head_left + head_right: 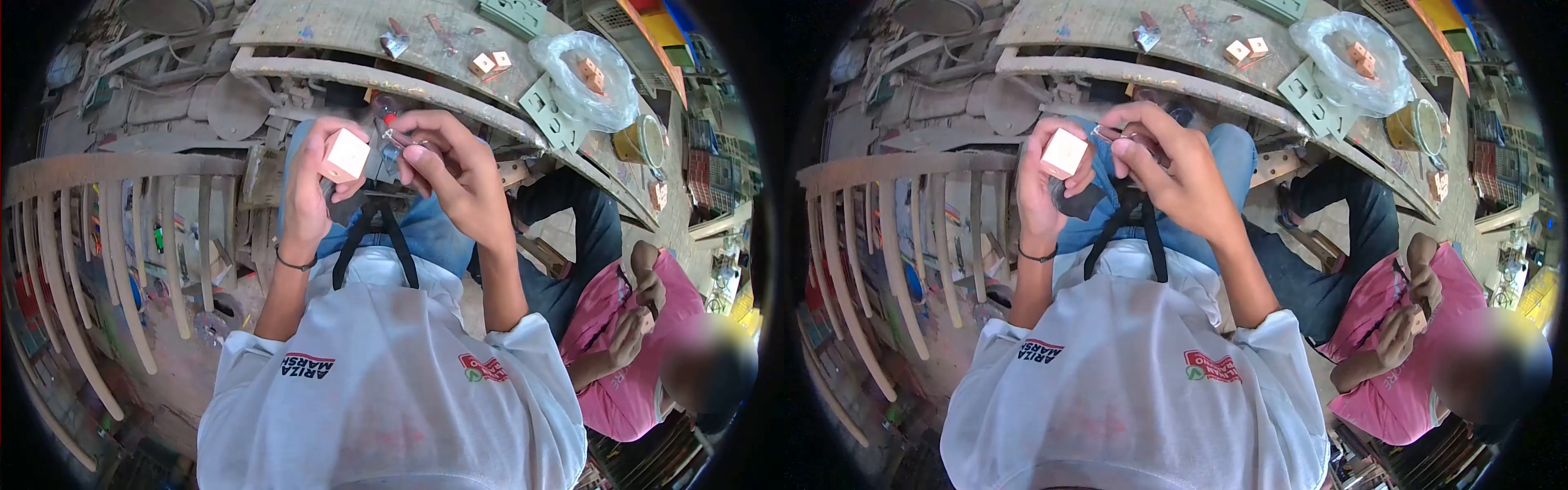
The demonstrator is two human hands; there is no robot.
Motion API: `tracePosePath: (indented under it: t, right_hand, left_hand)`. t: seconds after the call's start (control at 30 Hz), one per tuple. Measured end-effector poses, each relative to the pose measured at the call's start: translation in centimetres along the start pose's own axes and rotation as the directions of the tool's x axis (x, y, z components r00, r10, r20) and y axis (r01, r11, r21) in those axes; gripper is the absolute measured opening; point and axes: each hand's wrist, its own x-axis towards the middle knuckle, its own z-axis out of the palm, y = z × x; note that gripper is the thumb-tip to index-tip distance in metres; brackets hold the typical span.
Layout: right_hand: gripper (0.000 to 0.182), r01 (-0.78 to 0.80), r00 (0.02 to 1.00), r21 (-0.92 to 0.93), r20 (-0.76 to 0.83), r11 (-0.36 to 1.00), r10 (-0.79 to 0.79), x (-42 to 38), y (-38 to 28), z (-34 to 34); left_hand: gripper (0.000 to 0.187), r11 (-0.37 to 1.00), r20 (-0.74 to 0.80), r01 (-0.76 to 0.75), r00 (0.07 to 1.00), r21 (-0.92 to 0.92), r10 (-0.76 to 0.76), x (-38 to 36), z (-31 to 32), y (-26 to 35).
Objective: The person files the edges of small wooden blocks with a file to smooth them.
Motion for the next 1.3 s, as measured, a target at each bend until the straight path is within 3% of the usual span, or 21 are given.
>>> tracePosePath:
  t: [0.07, 0.17, 0.33, 0.4, 0.53, 0.6, 0.83, 0.93, 1.03, 1.1, 1.13, 1.2, 1.23, 1.27, 1.3]
  right_hand:
    - [0.012, 0.014, 0.999, -0.001, 0.035, 1.000, -0.014, -0.2, -0.3, 0.4]
    - [0.019, 0.304, 0.953, -0.356, 0.119, 0.884, -0.280, -0.2, -1.0, 0.8]
    - [0.018, 0.375, 0.925, -0.426, 0.109, 0.824, -0.365, -0.2, -1.6, 1.7]
    - [0.017, 0.496, 0.863, -0.450, 0.161, 0.743, -0.480, 0.1, -1.3, 1.7]
    - [0.016, 0.494, 0.864, -0.534, 0.208, 0.687, -0.459, 0.2, -2.2, 1.6]
    - [0.015, 0.533, 0.846, -0.586, 0.341, 0.610, -0.411, 0.3, -2.4, 1.3]
    - [0.015, 0.504, 0.863, -0.621, 0.335, 0.600, -0.378, 0.2, -2.7, 1.6]
    - [0.012, 0.502, 0.864, -0.602, 0.321, 0.621, -0.387, 0.3, -2.6, 1.6]
    - [0.010, 0.492, 0.871, -0.552, 0.294, 0.673, -0.394, 0.3, -2.5, 1.7]
    - [0.016, 0.402, 0.915, -0.387, 0.206, 0.830, -0.347, 0.2, -2.9, 1.9]
    - [0.016, 0.401, 0.915, -0.384, 0.210, 0.832, -0.345, 0.2, -3.3, 1.9]
    - [0.023, 0.316, 0.949, -0.307, 0.098, 0.898, -0.300, 0.1, -4.0, 2.1]
    - [0.022, 0.380, 0.922, -0.388, 0.083, 0.840, -0.378, 0.3, -2.6, 1.7]
    - [0.022, 0.377, 0.923, -0.386, 0.080, 0.842, -0.377, 0.6, -1.8, 1.7]
    - [0.018, 0.465, 0.872, -0.440, 0.076, 0.768, -0.484, 0.9, -1.1, 1.9]
  left_hand:
    - [0.045, 0.997, -0.081, -0.042, 0.996, 0.063, 0.048, -0.2, 0.4, 0.2]
    - [0.041, 0.996, -0.100, -0.048, 0.993, 0.078, 0.056, -0.2, 0.5, 0.8]
    - [0.040, 0.983, -0.122, -0.060, 0.989, 0.171, 0.081, -0.5, 0.7, 1.1]
    - [0.041, 0.979, -0.152, -0.056, 0.985, 0.198, 0.087, -0.5, 1.0, 1.1]
    - [0.039, 0.968, -0.151, -0.056, 0.984, 0.245, 0.096, -0.6, 1.3, 1.4]
    - [0.036, 0.963, -0.177, -0.066, 0.978, 0.263, 0.115, -0.8, 1.5, 1.6]
    - [0.028, 0.940, -0.180, -0.114, 0.967, 0.322, 0.179, -0.9, 2.1, 1.7]
    - [0.027, 0.945, -0.148, -0.137, 0.971, 0.296, 0.187, -1.0, 2.0, 1.4]
    - [0.029, 0.960, -0.216, -0.134, 0.958, 0.245, 0.189, -0.8, 2.6, 1.6]
    - [0.031, 0.970, -0.310, -0.134, 0.931, 0.202, 0.193, -0.5, 2.7, 1.5]
    - [0.031, 0.970, -0.314, -0.132, 0.930, 0.204, 0.192, -0.5, 2.5, 1.5]
    - [0.033, 0.996, -0.206, -0.091, 0.975, -0.027, 0.083, -0.7, 2.0, 1.7]
    - [0.033, 0.996, -0.208, -0.086, 0.975, -0.024, 0.079, -0.8, 2.2, 1.8]
    - [0.033, 0.992, -0.254, -0.106, 0.960, 0.076, 0.121, -0.9, 2.6, 2.0]
    - [0.032, 0.978, -0.294, -0.119, 0.941, 0.173, 0.167, -0.9, 2.9, 2.2]
